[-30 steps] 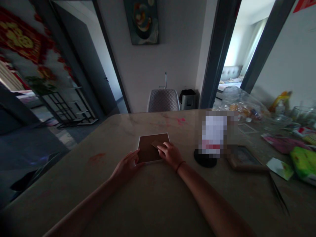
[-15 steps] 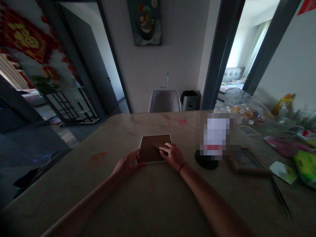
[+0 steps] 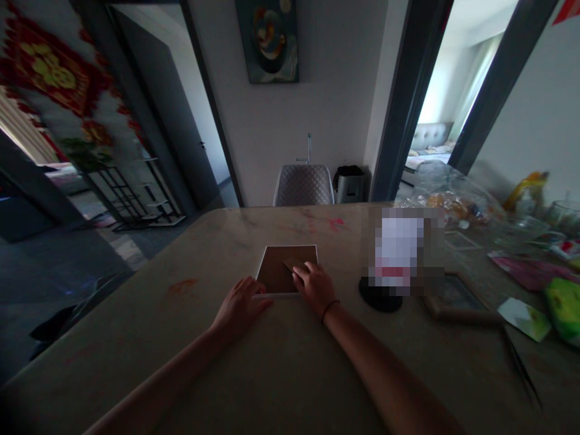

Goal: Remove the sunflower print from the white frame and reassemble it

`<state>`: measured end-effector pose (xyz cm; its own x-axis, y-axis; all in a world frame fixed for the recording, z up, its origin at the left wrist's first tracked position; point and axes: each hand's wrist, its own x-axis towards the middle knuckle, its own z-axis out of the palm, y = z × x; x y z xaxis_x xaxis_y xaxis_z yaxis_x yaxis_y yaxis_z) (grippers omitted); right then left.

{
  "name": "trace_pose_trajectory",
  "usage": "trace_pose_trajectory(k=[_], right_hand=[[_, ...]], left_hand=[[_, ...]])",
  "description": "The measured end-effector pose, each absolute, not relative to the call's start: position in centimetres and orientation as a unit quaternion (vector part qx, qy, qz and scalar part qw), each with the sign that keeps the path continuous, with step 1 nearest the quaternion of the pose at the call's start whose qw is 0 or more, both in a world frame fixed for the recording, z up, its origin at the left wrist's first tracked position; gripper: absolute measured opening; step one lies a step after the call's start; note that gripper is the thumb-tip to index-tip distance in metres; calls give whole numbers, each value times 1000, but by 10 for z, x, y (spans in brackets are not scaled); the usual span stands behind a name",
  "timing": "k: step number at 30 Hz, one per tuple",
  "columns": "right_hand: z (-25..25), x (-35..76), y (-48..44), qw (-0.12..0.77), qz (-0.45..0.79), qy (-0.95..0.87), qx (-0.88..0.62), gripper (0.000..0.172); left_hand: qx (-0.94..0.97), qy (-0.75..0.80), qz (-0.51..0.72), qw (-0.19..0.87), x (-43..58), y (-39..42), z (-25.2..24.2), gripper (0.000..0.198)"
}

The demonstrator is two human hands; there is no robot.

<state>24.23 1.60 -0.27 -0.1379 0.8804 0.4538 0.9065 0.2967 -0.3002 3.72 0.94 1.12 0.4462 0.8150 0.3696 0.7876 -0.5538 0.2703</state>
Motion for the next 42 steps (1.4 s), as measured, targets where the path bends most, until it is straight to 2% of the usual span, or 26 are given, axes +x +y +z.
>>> trace_pose_trajectory(k=[7,14,23,28,33,37,42], right_hand=[[-3,240,18,258,-36,-750,-607,35],[0,245,24,300,-12,-751,-588,33],[-3,246,23,346,10,-750,-564,30],[-7,247,21,308,-15,-770,-559,35],[-4,244,21,231,-50,-782,-577,32],[0,244,20,223,-41,-764,-604,30],[5,246,20,193,-60,-742,-640,42]], left_hand=[[851,474,222,37,37,10,13,13],[868,459,189,-2,33,7,15,18],[857,460,233,-2,30,5,12,17],[836,476,264,65,27,7,12,11],[831,470,287,85,25,7,10,15],[840,443,294,110,26,2,12,18],[873,391,262,130,29,-2,15,15]])
